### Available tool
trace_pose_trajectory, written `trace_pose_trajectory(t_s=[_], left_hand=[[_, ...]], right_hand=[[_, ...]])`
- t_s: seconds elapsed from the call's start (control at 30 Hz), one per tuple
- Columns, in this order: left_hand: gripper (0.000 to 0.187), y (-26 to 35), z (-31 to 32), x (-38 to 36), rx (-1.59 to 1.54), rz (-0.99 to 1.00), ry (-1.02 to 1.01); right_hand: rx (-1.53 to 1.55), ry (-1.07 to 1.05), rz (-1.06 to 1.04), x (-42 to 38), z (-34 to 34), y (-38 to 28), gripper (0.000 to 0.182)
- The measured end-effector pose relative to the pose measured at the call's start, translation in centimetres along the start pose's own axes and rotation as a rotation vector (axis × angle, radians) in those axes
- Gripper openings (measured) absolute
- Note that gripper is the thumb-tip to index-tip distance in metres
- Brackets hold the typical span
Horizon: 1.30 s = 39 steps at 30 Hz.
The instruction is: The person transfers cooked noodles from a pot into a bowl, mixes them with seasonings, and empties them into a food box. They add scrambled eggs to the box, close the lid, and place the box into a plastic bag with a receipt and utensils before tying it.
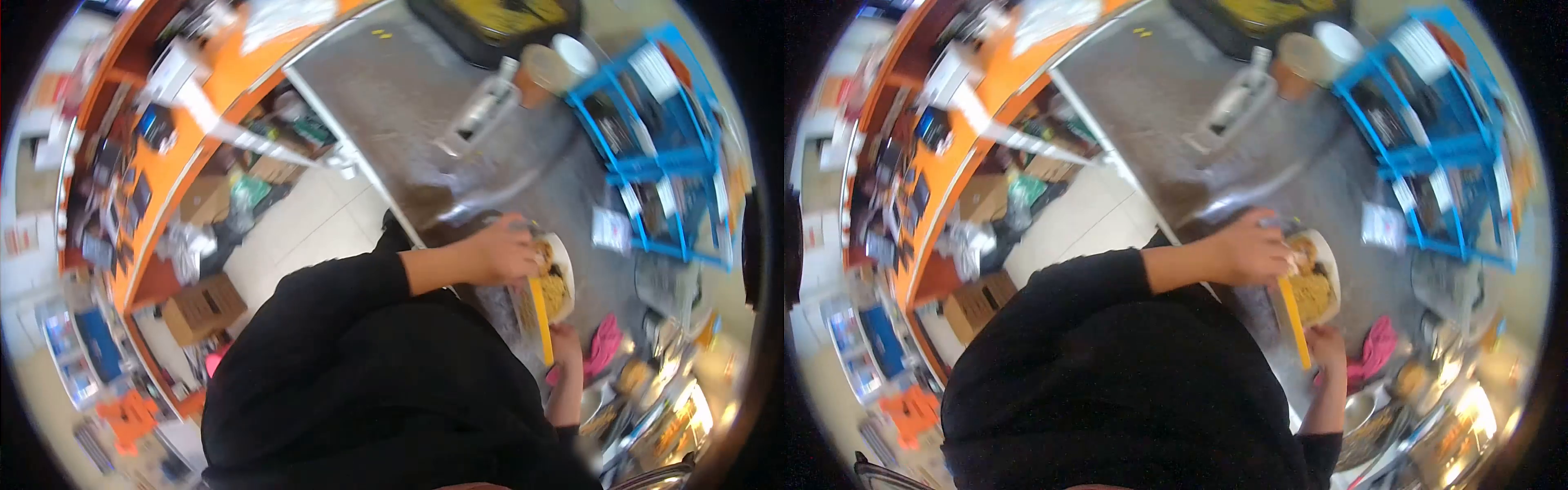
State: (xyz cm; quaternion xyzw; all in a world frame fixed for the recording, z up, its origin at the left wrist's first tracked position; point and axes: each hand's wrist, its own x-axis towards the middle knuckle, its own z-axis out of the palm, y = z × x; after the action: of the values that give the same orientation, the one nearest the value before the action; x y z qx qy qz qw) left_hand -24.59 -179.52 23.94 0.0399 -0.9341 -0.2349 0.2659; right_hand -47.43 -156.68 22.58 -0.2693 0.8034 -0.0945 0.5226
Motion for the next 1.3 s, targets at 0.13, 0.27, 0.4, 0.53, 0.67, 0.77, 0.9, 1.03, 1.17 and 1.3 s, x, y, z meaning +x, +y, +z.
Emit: trace_pose_trajectory(t_s=[0.13,0.27,0.4,0.53,0.67,0.77,0.9,1.03,1.17,1.3], left_hand=[[0.041,-1.2,-4.0,0.4,-0.195,-0.008,0.164],[0.041,-9.3,-9.8,0.4,-0.318,-0.300,0.707],[0.044,-26.4,-12.3,-1.0,-0.804,-1.008,1.072],[0.056,-37.8,-12.4,-1.7,-1.462,-1.261,1.003],[0.055,-42.0,-12.5,1.6,-1.699,-1.298,0.873],[0.047,-43.2,-12.0,2.2,-1.742,-1.314,0.808],[0.035,-43.4,-13.2,3.7,-1.795,-1.332,0.658],[0.015,-44.9,-13.3,5.5,-1.935,-1.343,0.553],[0.011,-46.3,-14.0,5.3,-1.847,-1.302,0.485],[0.019,-43.6,-18.5,6.8,-1.461,-1.199,0.552]], right_hand=[[-0.153,-0.041,-0.160,3.0,-1.3,3.3,0.019],[0.265,-0.109,0.277,0.5,-1.6,-2.4,0.019],[-0.544,-0.202,0.125,1.3,-6.1,-6.8,0.020],[-0.127,0.439,-0.096,1.2,-11.3,-11.2,0.031],[0.064,0.599,-0.241,-0.4,-7.5,-28.1,0.046],[0.028,0.485,-0.345,1.3,-4.6,-34.6,0.040],[-0.137,0.428,-0.439,3.7,-1.6,-42.7,0.028],[-0.188,0.325,-0.586,5.7,-0.2,-48.4,0.027],[-0.239,0.146,-0.661,8.5,1.2,-52.3,0.023],[-0.583,0.124,-0.835,12.5,4.0,-53.7,0.029]])
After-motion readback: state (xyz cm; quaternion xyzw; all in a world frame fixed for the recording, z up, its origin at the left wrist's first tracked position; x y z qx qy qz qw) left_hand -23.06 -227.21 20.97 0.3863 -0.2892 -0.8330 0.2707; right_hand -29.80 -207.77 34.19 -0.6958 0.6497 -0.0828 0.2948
